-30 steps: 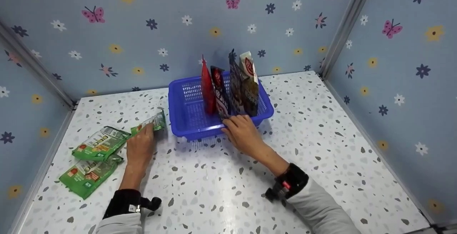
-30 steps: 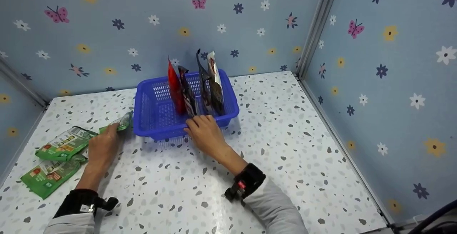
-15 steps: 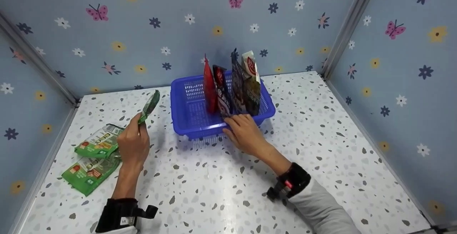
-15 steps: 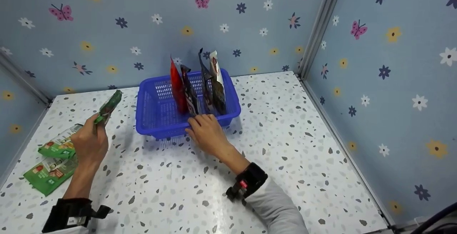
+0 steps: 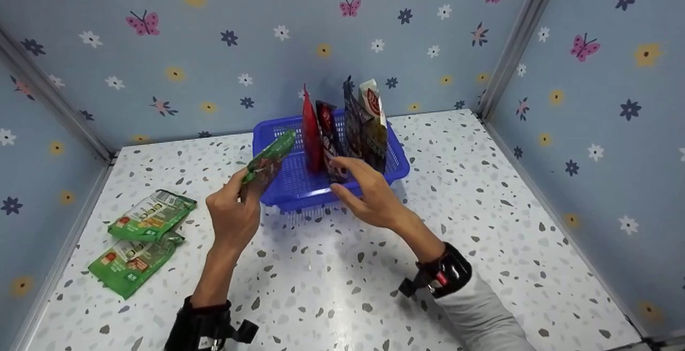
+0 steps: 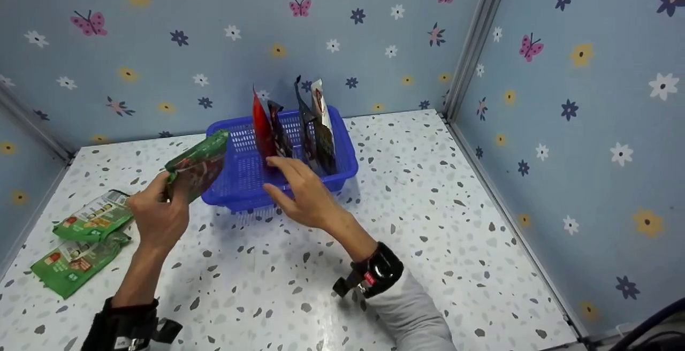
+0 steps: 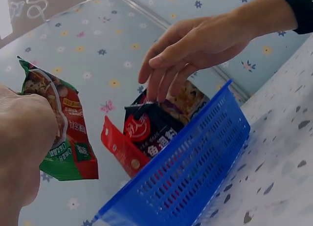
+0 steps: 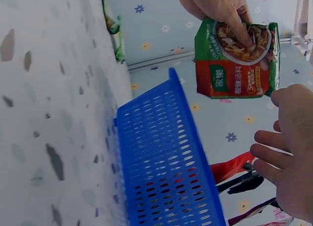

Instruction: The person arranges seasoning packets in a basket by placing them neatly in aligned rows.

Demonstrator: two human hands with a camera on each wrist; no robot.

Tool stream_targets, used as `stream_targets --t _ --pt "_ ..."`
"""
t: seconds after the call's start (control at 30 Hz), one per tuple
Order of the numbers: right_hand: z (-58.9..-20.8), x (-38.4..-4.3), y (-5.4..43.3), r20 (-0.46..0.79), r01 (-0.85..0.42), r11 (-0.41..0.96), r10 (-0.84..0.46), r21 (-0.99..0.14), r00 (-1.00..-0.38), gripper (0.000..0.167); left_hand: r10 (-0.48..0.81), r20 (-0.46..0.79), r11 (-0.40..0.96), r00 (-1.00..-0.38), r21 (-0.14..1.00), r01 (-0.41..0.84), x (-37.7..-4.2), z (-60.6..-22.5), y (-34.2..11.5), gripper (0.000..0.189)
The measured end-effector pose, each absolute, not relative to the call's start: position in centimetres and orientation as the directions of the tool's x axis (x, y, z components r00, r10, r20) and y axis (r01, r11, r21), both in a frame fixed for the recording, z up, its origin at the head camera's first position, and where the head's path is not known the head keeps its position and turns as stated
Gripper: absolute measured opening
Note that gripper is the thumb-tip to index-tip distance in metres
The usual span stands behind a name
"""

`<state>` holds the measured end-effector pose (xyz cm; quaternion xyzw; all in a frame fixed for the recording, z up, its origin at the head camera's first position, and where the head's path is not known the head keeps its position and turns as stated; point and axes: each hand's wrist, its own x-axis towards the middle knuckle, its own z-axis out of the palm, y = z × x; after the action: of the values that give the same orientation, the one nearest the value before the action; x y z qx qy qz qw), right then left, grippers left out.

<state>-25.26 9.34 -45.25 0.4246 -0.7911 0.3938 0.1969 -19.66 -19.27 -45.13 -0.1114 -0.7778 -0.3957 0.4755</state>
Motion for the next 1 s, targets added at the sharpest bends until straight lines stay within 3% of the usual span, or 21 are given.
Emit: stream_targets --t 0.27,0.47,0.73,1.0 --pt "-41.3 -23.9 10.3 0.664 -0.781 0.204 -0.426 -0.591 -0.614 0.078 -0.079 0.724 0.426 -0.686 0.647 0.633 -18.8 -43.4 -16.0 0.011" --pt "-39.6 -23.1 11.8 0.667 -0.784 0.126 -0.455 -0.608 -0.59 0.088 0.071 0.655 0.267 -0.752 0.714 0.647 -18.7 -42.3 -14.5 0.015" --pt "-38.8 -22.6 12.6 0.629 -0.835 0.204 -0.574 -0.511 -0.524 0.069 0.22 0.619 0.233 -0.754 0.717 0.656 -18.3 -42.2 -14.3 0.015" --pt "-39.1 -22.6 12.8 0.55 -0.83 0.235 -0.653 -0.506 -0.52 0.044 0.323 0.621 0.24 -0.715 0.677 0.696 -18.4 -42.5 -13.8 0.015"
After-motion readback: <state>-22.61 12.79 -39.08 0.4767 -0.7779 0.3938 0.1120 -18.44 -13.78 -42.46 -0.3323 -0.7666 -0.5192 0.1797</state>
